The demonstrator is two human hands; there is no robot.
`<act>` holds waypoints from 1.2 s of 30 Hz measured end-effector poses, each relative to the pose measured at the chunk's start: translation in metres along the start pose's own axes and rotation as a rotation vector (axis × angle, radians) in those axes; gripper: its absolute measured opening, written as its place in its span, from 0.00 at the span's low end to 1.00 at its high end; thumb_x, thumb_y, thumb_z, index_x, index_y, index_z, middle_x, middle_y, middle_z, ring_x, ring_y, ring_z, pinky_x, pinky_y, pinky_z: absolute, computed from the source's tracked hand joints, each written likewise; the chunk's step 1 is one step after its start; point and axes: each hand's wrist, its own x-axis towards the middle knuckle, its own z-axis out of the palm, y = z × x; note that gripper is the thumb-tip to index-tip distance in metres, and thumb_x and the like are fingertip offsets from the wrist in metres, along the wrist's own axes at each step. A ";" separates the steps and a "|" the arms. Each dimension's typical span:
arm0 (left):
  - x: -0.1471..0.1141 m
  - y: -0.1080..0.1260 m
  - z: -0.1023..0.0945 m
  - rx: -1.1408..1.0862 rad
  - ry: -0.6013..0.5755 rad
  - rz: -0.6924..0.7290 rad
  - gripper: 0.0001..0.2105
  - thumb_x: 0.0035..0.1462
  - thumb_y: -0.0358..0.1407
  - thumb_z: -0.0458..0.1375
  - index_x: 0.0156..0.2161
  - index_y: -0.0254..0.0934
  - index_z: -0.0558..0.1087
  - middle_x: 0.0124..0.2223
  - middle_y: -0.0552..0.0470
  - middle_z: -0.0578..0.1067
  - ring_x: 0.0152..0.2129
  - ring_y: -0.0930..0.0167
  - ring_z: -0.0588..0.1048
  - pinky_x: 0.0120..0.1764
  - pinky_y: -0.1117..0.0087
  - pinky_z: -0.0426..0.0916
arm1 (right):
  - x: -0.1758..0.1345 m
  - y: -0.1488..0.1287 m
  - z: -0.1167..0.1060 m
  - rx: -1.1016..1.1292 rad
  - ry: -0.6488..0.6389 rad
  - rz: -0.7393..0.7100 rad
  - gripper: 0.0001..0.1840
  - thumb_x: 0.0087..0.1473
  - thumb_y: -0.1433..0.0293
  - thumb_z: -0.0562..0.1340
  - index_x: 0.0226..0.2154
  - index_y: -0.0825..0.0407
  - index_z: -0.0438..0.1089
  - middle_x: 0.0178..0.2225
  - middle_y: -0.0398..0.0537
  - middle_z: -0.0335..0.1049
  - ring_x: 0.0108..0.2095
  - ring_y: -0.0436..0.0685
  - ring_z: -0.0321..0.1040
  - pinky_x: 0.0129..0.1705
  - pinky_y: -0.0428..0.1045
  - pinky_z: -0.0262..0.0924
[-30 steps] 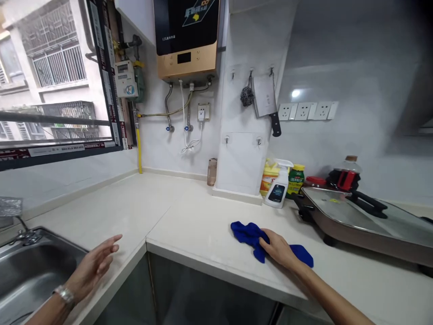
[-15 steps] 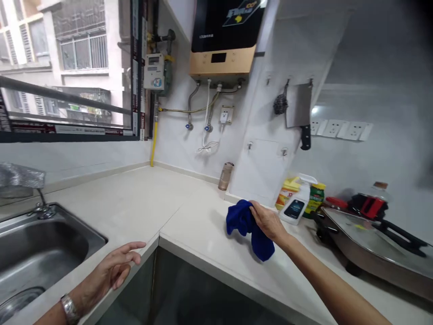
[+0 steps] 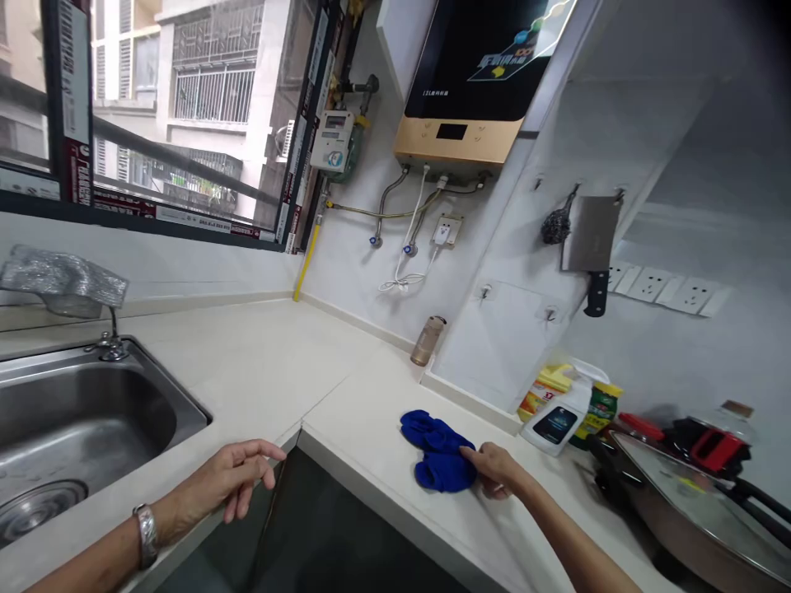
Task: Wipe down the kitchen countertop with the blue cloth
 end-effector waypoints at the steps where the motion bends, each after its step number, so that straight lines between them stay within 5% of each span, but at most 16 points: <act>1: -0.001 0.001 0.001 0.009 0.006 0.006 0.22 0.53 0.52 0.63 0.45 0.38 0.74 0.35 0.50 0.77 0.14 0.77 0.69 0.15 0.79 0.60 | 0.000 0.001 0.004 -0.004 0.007 0.019 0.15 0.41 0.57 0.64 0.25 0.52 0.67 0.17 0.48 0.63 0.24 0.62 0.69 0.22 0.55 0.66; 4: -0.002 0.004 0.004 0.022 0.023 0.010 0.22 0.52 0.52 0.63 0.45 0.37 0.74 0.35 0.50 0.77 0.14 0.77 0.69 0.15 0.79 0.61 | 0.001 -0.005 0.013 0.041 0.019 0.019 0.15 0.40 0.56 0.64 0.23 0.50 0.66 0.17 0.46 0.62 0.24 0.60 0.69 0.23 0.51 0.65; 9: -0.002 0.002 0.004 0.023 0.017 0.017 0.21 0.52 0.51 0.62 0.44 0.37 0.74 0.34 0.50 0.77 0.15 0.77 0.69 0.15 0.80 0.62 | 0.006 -0.043 0.021 0.245 0.011 -0.190 0.28 0.47 0.47 0.55 0.39 0.51 0.69 0.34 0.49 0.72 0.34 0.56 0.71 0.31 0.49 0.68; 14: -0.008 0.011 0.010 0.028 0.051 0.003 0.21 0.49 0.51 0.63 0.42 0.36 0.74 0.33 0.51 0.76 0.14 0.77 0.68 0.14 0.79 0.60 | 0.021 -0.084 0.006 0.247 -0.013 -0.366 0.36 0.52 0.42 0.48 0.45 0.53 0.69 0.40 0.51 0.74 0.39 0.58 0.71 0.40 0.50 0.68; 19: -0.006 0.006 0.009 0.031 0.034 0.007 0.20 0.50 0.50 0.62 0.42 0.36 0.74 0.33 0.51 0.76 0.15 0.77 0.68 0.14 0.79 0.61 | 0.029 -0.077 -0.041 -0.125 -0.028 -0.408 0.19 0.50 0.53 0.60 0.30 0.51 0.73 0.34 0.48 0.75 0.40 0.61 0.71 0.46 0.53 0.65; 23: -0.001 -0.004 0.003 0.040 0.023 0.007 0.20 0.52 0.51 0.62 0.42 0.38 0.74 0.34 0.51 0.76 0.15 0.76 0.69 0.14 0.79 0.62 | 0.023 -0.047 -0.059 -0.449 0.173 -0.280 0.10 0.50 0.66 0.62 0.33 0.54 0.73 0.43 0.63 0.72 0.48 0.71 0.68 0.51 0.64 0.59; 25: -0.001 -0.003 0.004 0.045 0.026 -0.002 0.21 0.50 0.53 0.62 0.42 0.38 0.74 0.34 0.51 0.75 0.15 0.76 0.69 0.14 0.79 0.62 | 0.015 -0.030 -0.046 -0.547 0.241 -0.212 0.13 0.55 0.65 0.58 0.39 0.56 0.73 0.45 0.70 0.69 0.50 0.74 0.66 0.52 0.68 0.56; 29: -0.004 0.006 0.010 0.083 0.042 -0.036 0.24 0.48 0.55 0.62 0.42 0.37 0.74 0.34 0.51 0.75 0.15 0.76 0.68 0.14 0.78 0.62 | -0.009 -0.002 0.019 -0.667 0.182 -0.142 0.22 0.59 0.59 0.58 0.53 0.51 0.69 0.52 0.65 0.67 0.53 0.72 0.65 0.55 0.66 0.56; 32: -0.006 0.010 0.014 0.123 -0.001 -0.066 0.22 0.52 0.53 0.60 0.44 0.37 0.73 0.36 0.51 0.75 0.17 0.77 0.69 0.15 0.80 0.62 | -0.029 0.007 0.069 -0.808 0.200 -0.061 0.36 0.63 0.53 0.52 0.65 0.57 0.55 0.63 0.69 0.52 0.63 0.79 0.51 0.59 0.73 0.47; 36: -0.008 0.011 0.016 0.138 -0.069 -0.093 0.19 0.55 0.49 0.57 0.44 0.37 0.71 0.36 0.52 0.74 0.17 0.78 0.69 0.15 0.81 0.62 | -0.041 -0.006 0.101 -0.869 0.114 -0.275 0.38 0.65 0.50 0.46 0.69 0.55 0.46 0.69 0.61 0.41 0.69 0.71 0.36 0.66 0.68 0.38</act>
